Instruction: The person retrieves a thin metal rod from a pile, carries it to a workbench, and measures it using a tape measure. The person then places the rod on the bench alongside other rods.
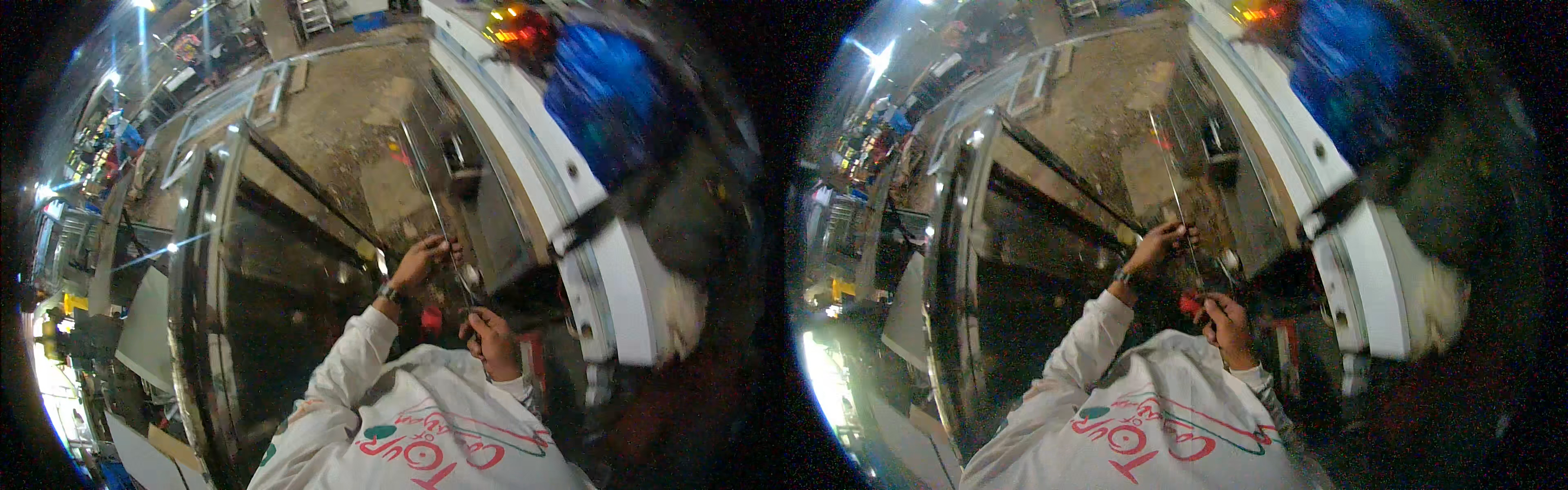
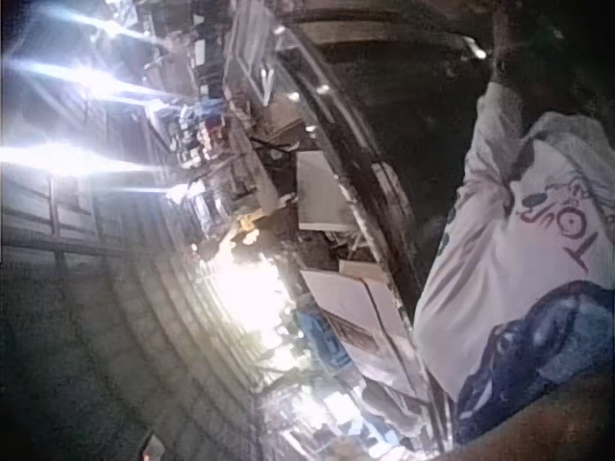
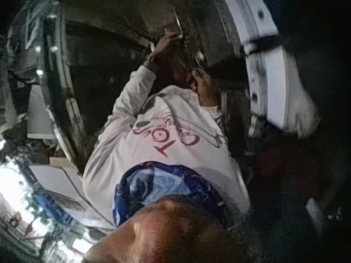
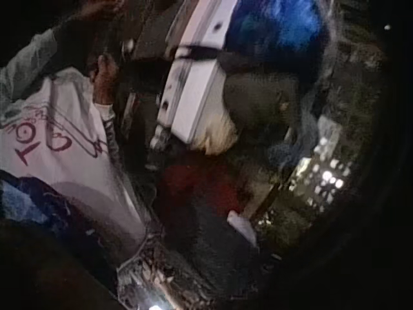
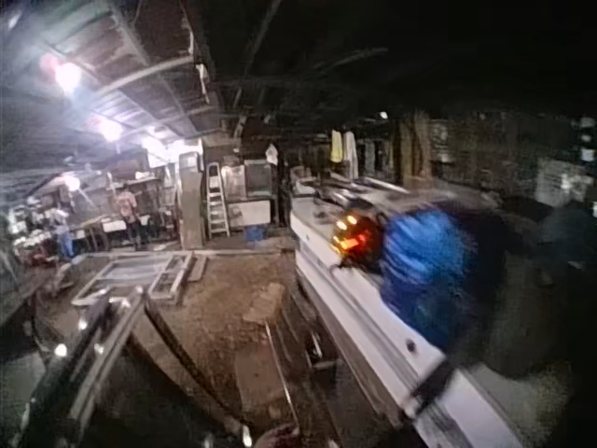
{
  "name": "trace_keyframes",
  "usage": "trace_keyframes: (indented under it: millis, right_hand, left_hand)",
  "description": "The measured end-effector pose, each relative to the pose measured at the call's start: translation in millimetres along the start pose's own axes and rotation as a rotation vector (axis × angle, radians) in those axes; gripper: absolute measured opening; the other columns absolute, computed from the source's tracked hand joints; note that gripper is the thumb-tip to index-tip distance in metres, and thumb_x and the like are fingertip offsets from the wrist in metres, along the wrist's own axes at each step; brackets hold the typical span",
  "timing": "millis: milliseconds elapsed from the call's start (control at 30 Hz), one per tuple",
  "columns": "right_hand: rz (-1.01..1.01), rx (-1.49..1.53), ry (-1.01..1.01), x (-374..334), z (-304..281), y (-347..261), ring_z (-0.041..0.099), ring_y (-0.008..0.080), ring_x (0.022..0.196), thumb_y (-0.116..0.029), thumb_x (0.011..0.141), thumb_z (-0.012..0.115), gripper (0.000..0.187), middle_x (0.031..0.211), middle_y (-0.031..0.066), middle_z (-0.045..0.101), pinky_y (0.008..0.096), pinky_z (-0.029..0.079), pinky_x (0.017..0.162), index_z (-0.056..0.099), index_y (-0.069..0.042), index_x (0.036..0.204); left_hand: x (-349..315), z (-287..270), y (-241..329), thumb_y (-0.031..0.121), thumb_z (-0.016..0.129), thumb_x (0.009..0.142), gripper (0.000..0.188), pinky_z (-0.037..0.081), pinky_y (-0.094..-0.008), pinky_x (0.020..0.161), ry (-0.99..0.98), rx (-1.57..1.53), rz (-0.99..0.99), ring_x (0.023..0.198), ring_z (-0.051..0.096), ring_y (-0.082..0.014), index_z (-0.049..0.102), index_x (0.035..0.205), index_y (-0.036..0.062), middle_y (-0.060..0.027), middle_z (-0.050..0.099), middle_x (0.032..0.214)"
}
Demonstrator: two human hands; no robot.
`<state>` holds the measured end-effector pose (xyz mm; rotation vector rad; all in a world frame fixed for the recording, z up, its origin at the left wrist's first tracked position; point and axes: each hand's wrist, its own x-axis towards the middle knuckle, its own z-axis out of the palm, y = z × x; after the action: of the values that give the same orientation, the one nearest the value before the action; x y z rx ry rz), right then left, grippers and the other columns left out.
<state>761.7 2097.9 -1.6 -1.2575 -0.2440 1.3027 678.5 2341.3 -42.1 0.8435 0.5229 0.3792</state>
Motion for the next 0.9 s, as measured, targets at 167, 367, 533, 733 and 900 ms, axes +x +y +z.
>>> trace_keyframes:
  millis: [167, 367, 533, 733, 900]
  right_hand:
    - [0.102, -0.089, -0.003, 129.3, 80.5, -88.6, 0.043, 0.0069, 0.046, -0.02, 0.106, 0.057, 0.02, 0.081, 0.0068, 0.066, 0.0239, 0.029, 0.038, 0.064, -0.005, 0.117]
    - [0.046, -0.205, 0.058, 307.4, 140.3, -133.8, 0.045, 0.0077, 0.044, -0.021, 0.104, 0.061, 0.019, 0.079, 0.0063, 0.067, 0.0244, 0.03, 0.037, 0.065, -0.006, 0.115]
    - [-0.072, -0.342, 0.121, 500.9, 233.4, -184.1, 0.046, 0.0088, 0.044, -0.016, 0.103, 0.063, 0.018, 0.079, 0.0074, 0.068, 0.0241, 0.033, 0.039, 0.066, -0.006, 0.118]
    - [-0.197, -0.81, -0.09, 770.2, 350.6, -197.8, 0.058, 0.0146, 0.055, -0.018, 0.1, 0.062, 0.021, 0.073, 0.0069, 0.065, 0.0302, 0.045, 0.049, 0.071, -0.003, 0.113]
    - [-0.168, -1.058, -0.096, 873.9, 440.5, -230.5, 0.065, 0.0168, 0.062, -0.022, 0.099, 0.065, 0.027, 0.072, 0.0091, 0.069, 0.034, 0.052, 0.061, 0.074, 0.003, 0.102]
  left_hand:
    - [73.9, -71.2, 107.4, 0.011, 0.069, 0.101, 0.045, 0.056, -0.0385, 0.099, 0.03, 0.01, 0.051, 0.113, 0.068, -0.0218, 0.051, 0.141, 0.0045, -0.0077, 0.068, 0.132]
    - [224.1, -180.4, 178.0, 0.011, 0.072, 0.099, 0.05, 0.055, -0.0357, 0.09, -0.089, -0.088, 0.094, 0.112, 0.068, -0.0208, 0.049, 0.142, 0.005, -0.0084, 0.068, 0.135]
    - [376.8, -313.1, 276.5, 0.018, 0.073, 0.099, 0.044, 0.056, -0.0339, 0.091, -0.047, 0.021, 0.188, 0.113, 0.068, -0.0186, 0.054, 0.137, 0.0058, -0.0075, 0.068, 0.133]
    - [518.3, -555.4, 423.4, 0.041, 0.087, 0.084, 0.077, 0.05, -0.0402, 0.104, 0.231, 0.708, 0.06, 0.122, 0.064, -0.0291, 0.054, 0.143, 0.0052, -0.0147, 0.065, 0.136]
    - [571.4, -664.8, 496.1, 0.059, 0.089, 0.07, 0.099, 0.039, -0.0534, 0.117, 0.366, 1.383, 0.183, 0.145, 0.042, -0.0454, 0.053, 0.151, 0.0129, -0.022, 0.041, 0.16]
